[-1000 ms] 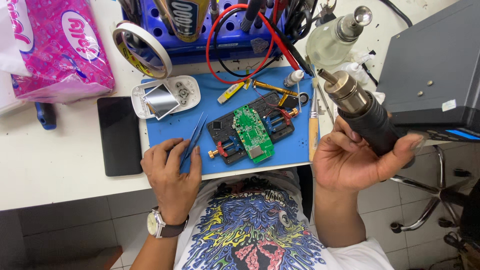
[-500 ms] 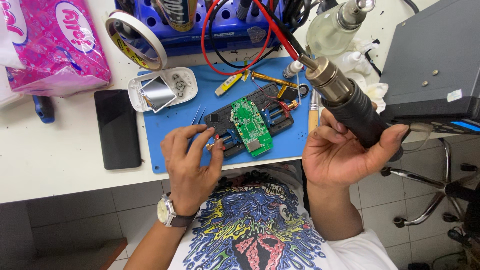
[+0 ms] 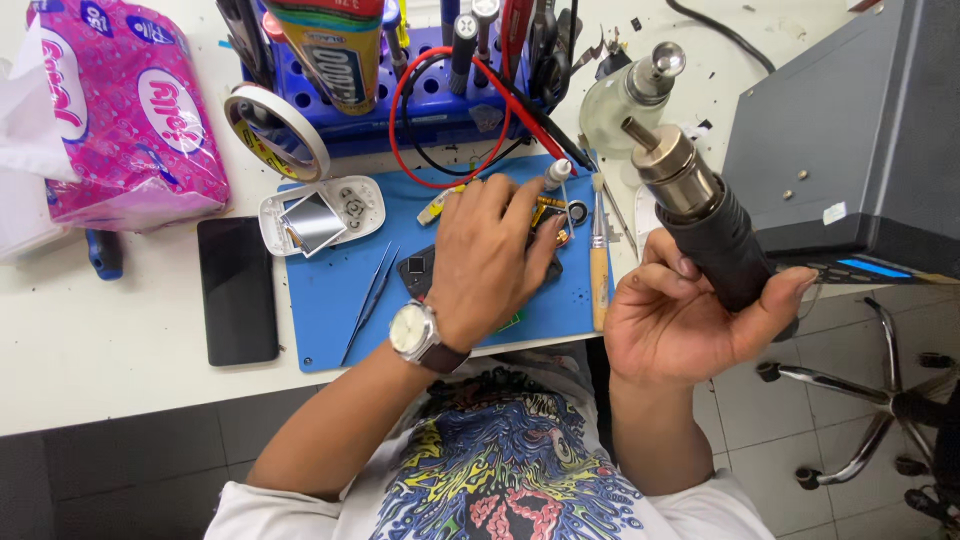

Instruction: The person uses a hot air gun and tweezers to heat and reposition a small component on a green circuit board. They repeatedly apply heat to the same area while using tweezers to adjust the component's position.

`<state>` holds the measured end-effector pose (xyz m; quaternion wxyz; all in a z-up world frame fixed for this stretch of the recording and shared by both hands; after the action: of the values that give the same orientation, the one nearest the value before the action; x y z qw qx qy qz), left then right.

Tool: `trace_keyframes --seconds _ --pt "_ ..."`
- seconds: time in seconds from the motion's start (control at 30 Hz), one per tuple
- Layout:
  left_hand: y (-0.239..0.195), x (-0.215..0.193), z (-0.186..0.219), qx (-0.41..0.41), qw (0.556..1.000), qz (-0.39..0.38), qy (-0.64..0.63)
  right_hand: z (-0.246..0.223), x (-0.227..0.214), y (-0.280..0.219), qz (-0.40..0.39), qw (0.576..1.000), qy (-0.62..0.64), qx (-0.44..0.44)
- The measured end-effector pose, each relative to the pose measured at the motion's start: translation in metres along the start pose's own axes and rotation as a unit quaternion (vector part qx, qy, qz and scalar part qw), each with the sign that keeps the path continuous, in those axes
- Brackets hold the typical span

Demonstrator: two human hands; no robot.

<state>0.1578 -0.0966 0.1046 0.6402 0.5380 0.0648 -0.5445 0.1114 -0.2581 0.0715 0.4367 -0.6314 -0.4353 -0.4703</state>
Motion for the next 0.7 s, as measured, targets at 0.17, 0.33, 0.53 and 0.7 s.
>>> trace_keyframes --seconds 0.17,0.33,0.53,0.7 --pt "0.020 0.043 -0.015 -0.016 0.999 -0.030 0.034 0.008 0.007 0.002 0.001 1.000 -0.003 0.028" --pt "0.023 0.064 -0.019 -0.049 0.995 -0.068 0.046 -0.002 -0.005 0.001 0.006 1.000 -0.001 0.013" --pt "0.020 0.064 -0.022 -0.061 0.995 -0.070 0.037 -0.002 -0.012 0.002 0.018 1.000 -0.017 0.011" --pt "0.028 -0.009 -0.012 -0.033 0.998 0.028 -0.034 0.002 -0.003 0.000 -0.026 0.999 0.004 0.036"
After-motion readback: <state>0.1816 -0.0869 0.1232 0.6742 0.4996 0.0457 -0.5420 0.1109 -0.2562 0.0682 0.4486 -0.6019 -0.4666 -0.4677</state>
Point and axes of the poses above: each hand's wrist, its own y-axis towards the middle knuckle, its own x-axis out of the palm, z = x × y, the point moved 10 cm from there along y, towards the middle knuckle, and after that the axes turned 13 degrees about z, right-handed, at the moved point
